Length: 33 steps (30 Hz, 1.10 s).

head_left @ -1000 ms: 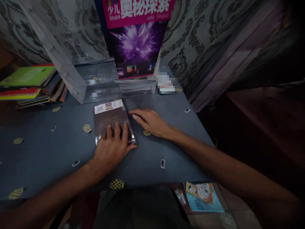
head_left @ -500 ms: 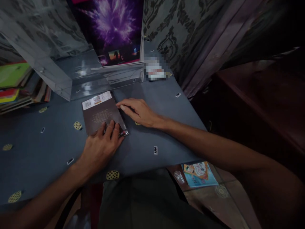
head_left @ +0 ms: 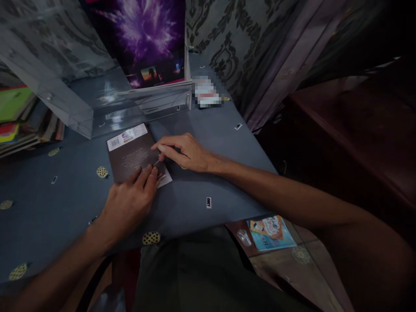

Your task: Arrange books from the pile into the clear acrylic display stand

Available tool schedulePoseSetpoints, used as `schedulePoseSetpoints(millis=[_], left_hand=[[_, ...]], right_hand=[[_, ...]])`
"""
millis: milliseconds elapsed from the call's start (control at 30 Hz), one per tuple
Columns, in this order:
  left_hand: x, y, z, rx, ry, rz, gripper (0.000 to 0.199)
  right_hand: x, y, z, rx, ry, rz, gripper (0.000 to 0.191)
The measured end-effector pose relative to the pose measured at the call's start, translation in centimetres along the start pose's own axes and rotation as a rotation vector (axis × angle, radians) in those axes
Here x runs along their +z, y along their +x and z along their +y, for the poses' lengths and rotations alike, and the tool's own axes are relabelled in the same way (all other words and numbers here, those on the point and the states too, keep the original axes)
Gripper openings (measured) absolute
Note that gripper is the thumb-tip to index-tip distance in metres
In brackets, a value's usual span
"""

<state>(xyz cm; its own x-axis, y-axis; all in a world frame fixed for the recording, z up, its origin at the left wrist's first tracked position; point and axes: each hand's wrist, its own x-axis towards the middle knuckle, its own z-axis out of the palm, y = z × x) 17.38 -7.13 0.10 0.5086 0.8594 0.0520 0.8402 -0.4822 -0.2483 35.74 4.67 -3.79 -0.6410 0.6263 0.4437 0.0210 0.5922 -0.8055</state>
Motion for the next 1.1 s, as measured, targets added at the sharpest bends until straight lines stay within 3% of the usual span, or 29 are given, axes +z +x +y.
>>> schedulePoseSetpoints(millis=[500,867,1100], left_hand=[[-0.4,0.2,0.5,-0.035,0.006,-0.108,0.043],[-0.5,0.1,0.7,-0.053,0.002,-0.174,0.041],[0.2,-0.4,0.6,-0.054,-0.013,-0.067,0.036]], right_hand=[[0.0,-0.2,-0.7,-0.002,0.055,-0.015,0.034],[-0.3,-0.2,-1.5,-0.097,-0.044,-0.277,0.038],[-0.2,-0.4,-1.7,-0.114,-0.166,-0.285,0.038]])
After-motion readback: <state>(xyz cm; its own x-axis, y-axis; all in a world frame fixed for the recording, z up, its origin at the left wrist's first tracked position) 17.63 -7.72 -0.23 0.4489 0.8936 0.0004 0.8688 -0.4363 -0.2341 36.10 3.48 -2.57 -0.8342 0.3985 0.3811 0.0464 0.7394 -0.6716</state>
